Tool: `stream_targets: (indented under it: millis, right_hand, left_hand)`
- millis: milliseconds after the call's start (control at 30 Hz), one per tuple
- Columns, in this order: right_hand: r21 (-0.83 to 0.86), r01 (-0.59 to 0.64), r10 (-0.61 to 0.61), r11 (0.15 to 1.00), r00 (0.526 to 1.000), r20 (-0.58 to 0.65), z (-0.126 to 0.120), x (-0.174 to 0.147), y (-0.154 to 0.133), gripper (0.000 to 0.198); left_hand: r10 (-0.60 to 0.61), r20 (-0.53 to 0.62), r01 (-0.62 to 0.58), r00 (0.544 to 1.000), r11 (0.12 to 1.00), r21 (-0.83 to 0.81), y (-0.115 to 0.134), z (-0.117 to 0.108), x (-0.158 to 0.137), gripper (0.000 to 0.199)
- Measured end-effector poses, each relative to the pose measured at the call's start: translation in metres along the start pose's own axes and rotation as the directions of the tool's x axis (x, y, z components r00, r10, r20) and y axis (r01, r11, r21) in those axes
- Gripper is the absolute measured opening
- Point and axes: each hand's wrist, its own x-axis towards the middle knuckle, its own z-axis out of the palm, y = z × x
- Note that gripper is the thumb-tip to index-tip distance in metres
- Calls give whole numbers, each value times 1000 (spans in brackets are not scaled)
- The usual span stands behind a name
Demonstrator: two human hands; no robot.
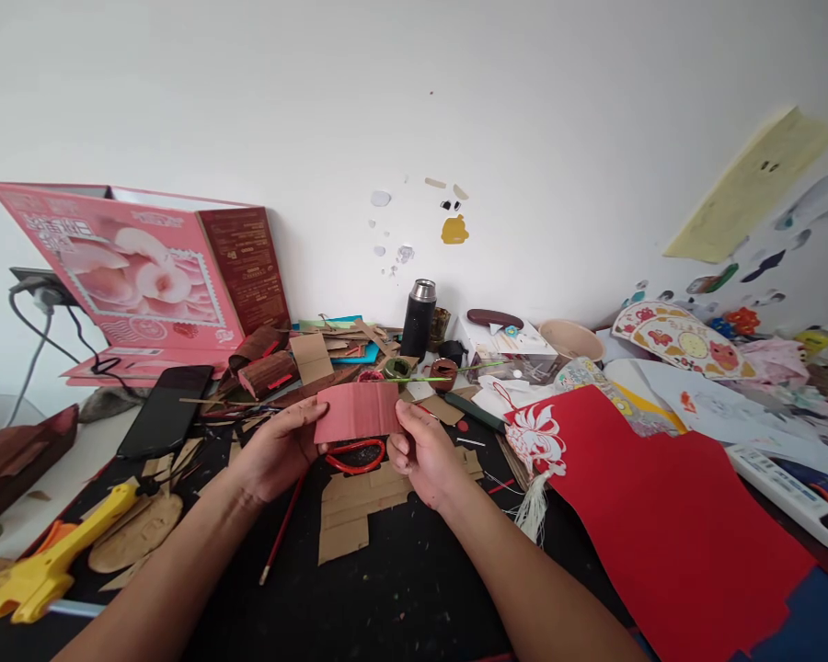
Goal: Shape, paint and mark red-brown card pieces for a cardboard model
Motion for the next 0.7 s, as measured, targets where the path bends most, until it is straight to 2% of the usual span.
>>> stream_targets:
  millis: [167, 367, 700]
  right_hand:
    - [18, -37, 35, 999, 998, 58, 1, -3, 0, 72]
    - [54, -58, 50, 997, 988, 147, 0, -5, 0, 68]
    - [41, -52, 47, 998, 991, 125, 1, -6, 0, 69]
  left_hand:
    - [-7, 13, 7, 1000, 1000, 18, -4, 0, 2, 23]
    - [9, 85, -13, 996, 999, 41, -5, 1, -2, 33]
    - [32, 90, -38, 995, 997, 67, -3, 2, -5, 43]
